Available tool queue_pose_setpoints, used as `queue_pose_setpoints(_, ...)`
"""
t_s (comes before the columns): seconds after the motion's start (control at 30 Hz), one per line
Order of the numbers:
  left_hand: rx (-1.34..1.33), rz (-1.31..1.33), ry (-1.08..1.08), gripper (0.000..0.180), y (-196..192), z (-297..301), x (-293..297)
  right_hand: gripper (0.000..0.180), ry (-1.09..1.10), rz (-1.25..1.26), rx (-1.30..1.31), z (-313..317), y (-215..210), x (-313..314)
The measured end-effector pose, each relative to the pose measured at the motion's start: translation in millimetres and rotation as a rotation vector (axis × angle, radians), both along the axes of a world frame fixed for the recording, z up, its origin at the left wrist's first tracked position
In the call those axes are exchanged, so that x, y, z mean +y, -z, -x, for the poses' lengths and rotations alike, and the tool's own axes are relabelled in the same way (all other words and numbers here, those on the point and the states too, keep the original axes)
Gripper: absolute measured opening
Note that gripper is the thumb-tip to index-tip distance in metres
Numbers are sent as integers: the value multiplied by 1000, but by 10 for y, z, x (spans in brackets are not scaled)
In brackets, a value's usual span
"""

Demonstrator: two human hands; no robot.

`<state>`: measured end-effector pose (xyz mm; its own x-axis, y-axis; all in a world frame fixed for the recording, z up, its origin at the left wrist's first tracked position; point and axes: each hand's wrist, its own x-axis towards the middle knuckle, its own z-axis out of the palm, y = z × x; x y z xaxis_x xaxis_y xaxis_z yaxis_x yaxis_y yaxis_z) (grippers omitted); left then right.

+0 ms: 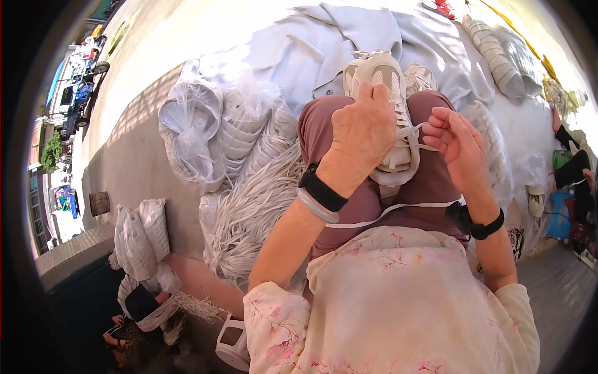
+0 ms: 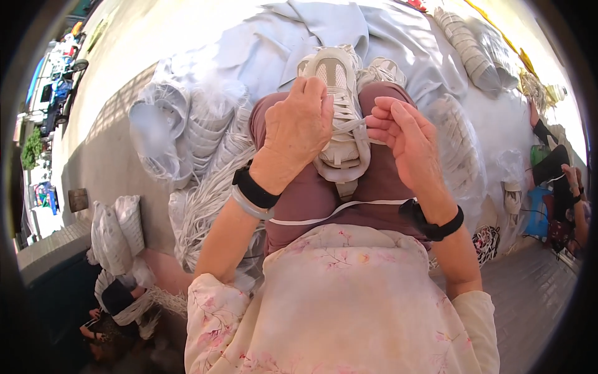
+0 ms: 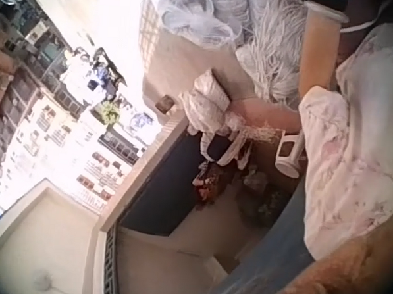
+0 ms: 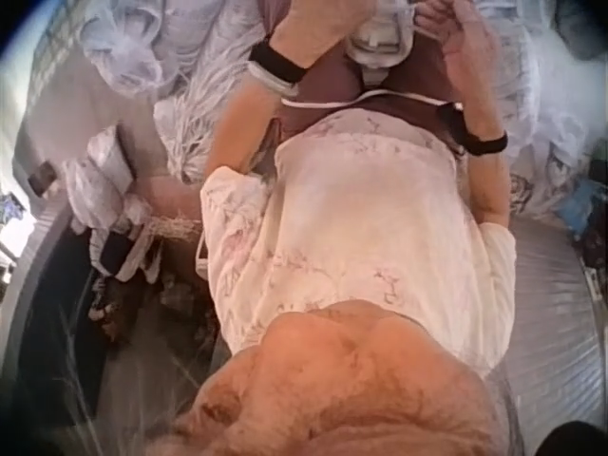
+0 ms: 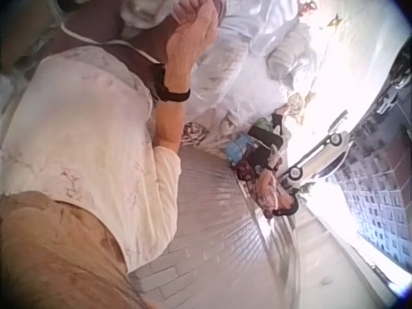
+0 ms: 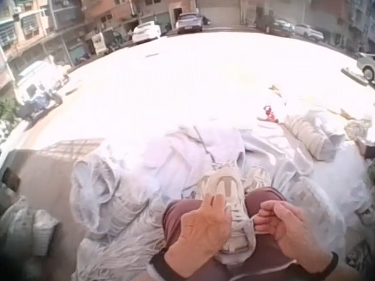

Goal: Lacing a pair of white sneakers while sitting on the ground.

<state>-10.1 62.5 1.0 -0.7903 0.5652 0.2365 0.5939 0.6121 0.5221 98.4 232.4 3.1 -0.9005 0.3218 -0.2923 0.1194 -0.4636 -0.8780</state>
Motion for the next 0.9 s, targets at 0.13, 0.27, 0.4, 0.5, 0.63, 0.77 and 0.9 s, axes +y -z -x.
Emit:
queue_pose_setpoints(0.13,-43,194,-29,16,166,122,61,39,52,375,-9,125,-52,-13)
queue_pose_setpoints(0.27,-100,175,4,16,250,140,38,42,173,499,-38,214,-115,-20)
queue_pose_setpoints(0.4,-58,191,20,15,252,154,67,43,285,556,-67,311,-136,30)
queue_pose_setpoints(0.5,-42,275,22,17,225,158,104,44,294,566,-55,397,-216,-27)
queue_pose_setpoints(0.63,63,409,12,20,192,103,201,45,255,417,48,627,-278,-124)
queue_pose_setpoints(0.77,616,-68,-32,18,659,153,156,41,-182,58,232,804,-352,-870)
queue_pose_setpoints(0.9,109,421,7,18,262,92,119,45,-1443,308,320,-2,-1116,-1566)
